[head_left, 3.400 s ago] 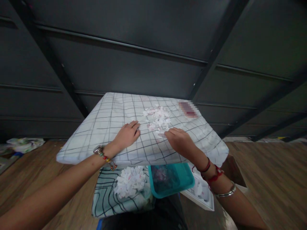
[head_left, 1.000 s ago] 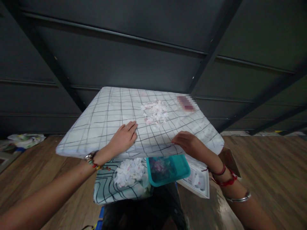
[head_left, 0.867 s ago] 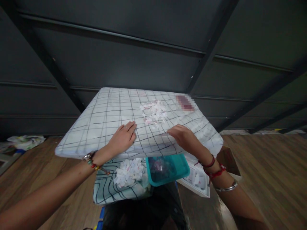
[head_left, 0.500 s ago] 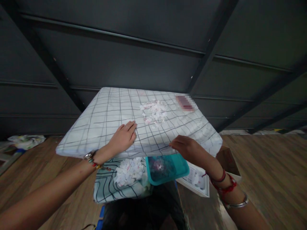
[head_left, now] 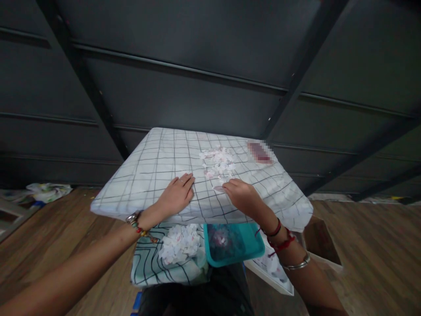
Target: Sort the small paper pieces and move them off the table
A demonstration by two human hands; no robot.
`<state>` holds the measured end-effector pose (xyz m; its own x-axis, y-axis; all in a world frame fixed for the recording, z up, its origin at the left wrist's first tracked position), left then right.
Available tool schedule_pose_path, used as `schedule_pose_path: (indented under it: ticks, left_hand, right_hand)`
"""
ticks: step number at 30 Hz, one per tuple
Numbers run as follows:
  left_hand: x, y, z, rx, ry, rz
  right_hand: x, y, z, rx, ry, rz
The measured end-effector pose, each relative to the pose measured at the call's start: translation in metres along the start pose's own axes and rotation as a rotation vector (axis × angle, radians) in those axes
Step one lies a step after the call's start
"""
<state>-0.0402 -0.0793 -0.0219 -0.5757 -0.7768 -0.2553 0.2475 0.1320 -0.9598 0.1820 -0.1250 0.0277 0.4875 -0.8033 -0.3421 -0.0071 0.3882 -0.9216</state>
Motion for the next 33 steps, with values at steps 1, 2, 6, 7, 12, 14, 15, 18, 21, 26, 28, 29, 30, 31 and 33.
schedule_pose_path:
  ticks: [1, 2, 6, 7, 12, 14, 15, 18, 21, 26, 28, 29, 30, 31, 33]
  left_hand:
    - [0.0, 0.0, 0.0, 0.003, 0.001, 0.001]
    - [0.0, 0.0, 0.0, 0.005, 0.001, 0.002]
    - [0.0, -0.001, 0.0, 0.008, 0.001, 0.005]
    - [0.0, -0.001, 0.001, 0.005, 0.002, 0.004]
    - [0.0, -0.001, 0.001, -0.027, 0.008, -0.01]
    - [0.0, -0.001, 0.001, -0.04, 0.012, -0.015]
    - [0.0, 0.0, 0.0, -0.046, 0.013, -0.018]
    - [-0.001, 0.001, -0.001, -0.054, 0.016, -0.019]
    - [-0.001, 0.002, -0.002, -0.045, 0.019, -0.012]
    - [0.0, 0.002, -0.001, -0.019, 0.02, -0.004]
    - [0.0, 0.001, -0.001, -0.017, 0.018, 0.003]
    - [0.0, 0.001, -0.001, -0.015, 0.017, 0.005]
    - [0.0, 0.001, -0.001, -0.013, 0.016, 0.003]
    - [0.0, 0.0, -0.001, -0.011, 0.016, 0.0]
    - [0.0, 0.0, 0.0, -0.004, 0.016, -0.002]
  right_hand:
    - [0.001, -0.002, 0.003, -0.005, 0.017, 0.013]
    - [0.001, -0.003, 0.007, -0.001, 0.042, 0.021]
    - [-0.007, 0.003, 0.021, 0.038, 0.14, -0.034]
    - [-0.008, 0.006, 0.022, 0.043, 0.148, -0.052]
    - [-0.006, 0.014, 0.022, 0.044, 0.108, -0.057]
    - [-0.004, 0.013, 0.021, 0.052, 0.103, -0.034]
    - [-0.004, 0.013, 0.02, 0.058, 0.102, -0.025]
    - [-0.005, 0.01, 0.015, 0.072, 0.075, -0.026]
    - [0.0, 0.005, 0.011, 0.09, 0.036, -0.04]
    - [0.007, -0.004, 0.008, 0.075, 0.01, -0.021]
    - [0.003, -0.002, 0.009, 0.061, 0.011, -0.006]
    - [0.0, 0.0, 0.01, 0.062, 0.012, -0.006]
    - [-0.003, 0.002, 0.01, 0.067, 0.011, -0.013]
    - [-0.005, 0.004, 0.011, 0.072, 0.003, -0.025]
    - [-0.003, 0.004, 0.012, 0.076, -0.032, -0.052]
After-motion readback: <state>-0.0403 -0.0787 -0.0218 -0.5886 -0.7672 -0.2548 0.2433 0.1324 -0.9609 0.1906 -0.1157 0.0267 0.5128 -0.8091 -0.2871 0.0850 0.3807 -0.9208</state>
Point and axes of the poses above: each hand's wrist, its own x-axis away from the middle knuckle, its own y-axis out of the palm, z = x × y, the point moved 1 cm from there along -x, towards the middle knuckle, and after that the axes turned 4 degrees about x, right-handed, at the moved point
